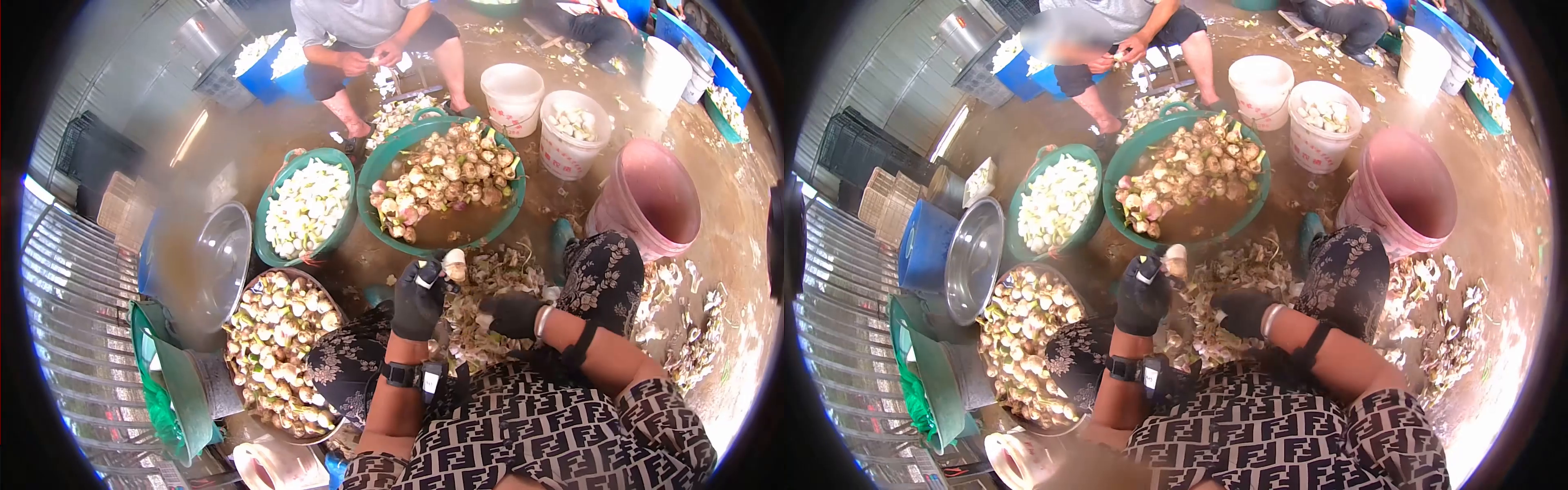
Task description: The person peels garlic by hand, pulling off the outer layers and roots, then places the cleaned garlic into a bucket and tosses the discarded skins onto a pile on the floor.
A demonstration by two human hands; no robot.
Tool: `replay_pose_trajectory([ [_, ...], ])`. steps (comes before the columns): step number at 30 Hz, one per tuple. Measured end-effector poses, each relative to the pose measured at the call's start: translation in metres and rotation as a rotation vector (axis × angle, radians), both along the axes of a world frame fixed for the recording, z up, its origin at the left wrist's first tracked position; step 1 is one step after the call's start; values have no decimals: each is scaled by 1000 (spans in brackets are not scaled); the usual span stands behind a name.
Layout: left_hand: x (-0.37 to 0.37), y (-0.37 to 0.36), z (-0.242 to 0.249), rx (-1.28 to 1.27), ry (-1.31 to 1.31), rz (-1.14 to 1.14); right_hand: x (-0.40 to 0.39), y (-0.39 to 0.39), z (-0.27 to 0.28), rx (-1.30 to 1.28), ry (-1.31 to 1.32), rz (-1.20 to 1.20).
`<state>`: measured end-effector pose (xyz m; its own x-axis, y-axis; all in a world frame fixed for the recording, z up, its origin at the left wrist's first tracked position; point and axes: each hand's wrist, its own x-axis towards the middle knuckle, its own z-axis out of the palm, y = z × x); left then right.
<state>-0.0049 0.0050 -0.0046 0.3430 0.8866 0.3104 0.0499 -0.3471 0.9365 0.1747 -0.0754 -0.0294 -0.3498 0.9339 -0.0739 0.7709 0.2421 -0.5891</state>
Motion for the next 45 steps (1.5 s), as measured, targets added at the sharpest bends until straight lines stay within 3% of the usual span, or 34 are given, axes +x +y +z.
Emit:
replay_pose_trajectory([
  [2,3,-5,-9,-198,-209,71,2,4,10,-7,8,-71],
  [4,1,-7,-12,-239,-177,31,6,16,31,7,440,-344],
  [8,16,-15,6,-412,-181,-36,7,23,50,284,691,-310],
  [12,16,-16,6,-504,-238,-54,8,21,50,384,555,-294],
  [14,17,-15,9,-460,-135,-70,8,22,50,405,552,-302],
  [17,18,-16,16,-355,30,-56,11,22,53,254,451,-258],
  [21,15,-14,17,-458,61,-29,3,20,52,171,187,-181],
  [22,12,-12,0,-424,-59,4,0,18,49,143,50,-138],
  [23,10,-8,-9,-385,-178,33,-2,15,42,-45,-151,-67],
  [26,8,-4,-29,-329,-221,62,8,8,-8,-250,-193,75],
  [28,7,-6,-34,-225,-81,82,13,8,-11,-206,-92,20],
  [30,9,-8,-35,-334,-153,68,15,16,12,-155,380,-379],
  [31,12,-9,-29,-335,-151,61,14,20,11,-154,381,-386],
  [33,18,-13,-9,-685,-246,7,13,27,8,27,891,-460],
  [40,27,-16,0,-570,-148,-52,18,32,35,86,662,-277],
  [42,27,-15,0,-503,-74,-33,21,36,30,58,479,-200],
  [45,27,-14,4,-653,-89,12,14,30,40,33,272,-167],
])
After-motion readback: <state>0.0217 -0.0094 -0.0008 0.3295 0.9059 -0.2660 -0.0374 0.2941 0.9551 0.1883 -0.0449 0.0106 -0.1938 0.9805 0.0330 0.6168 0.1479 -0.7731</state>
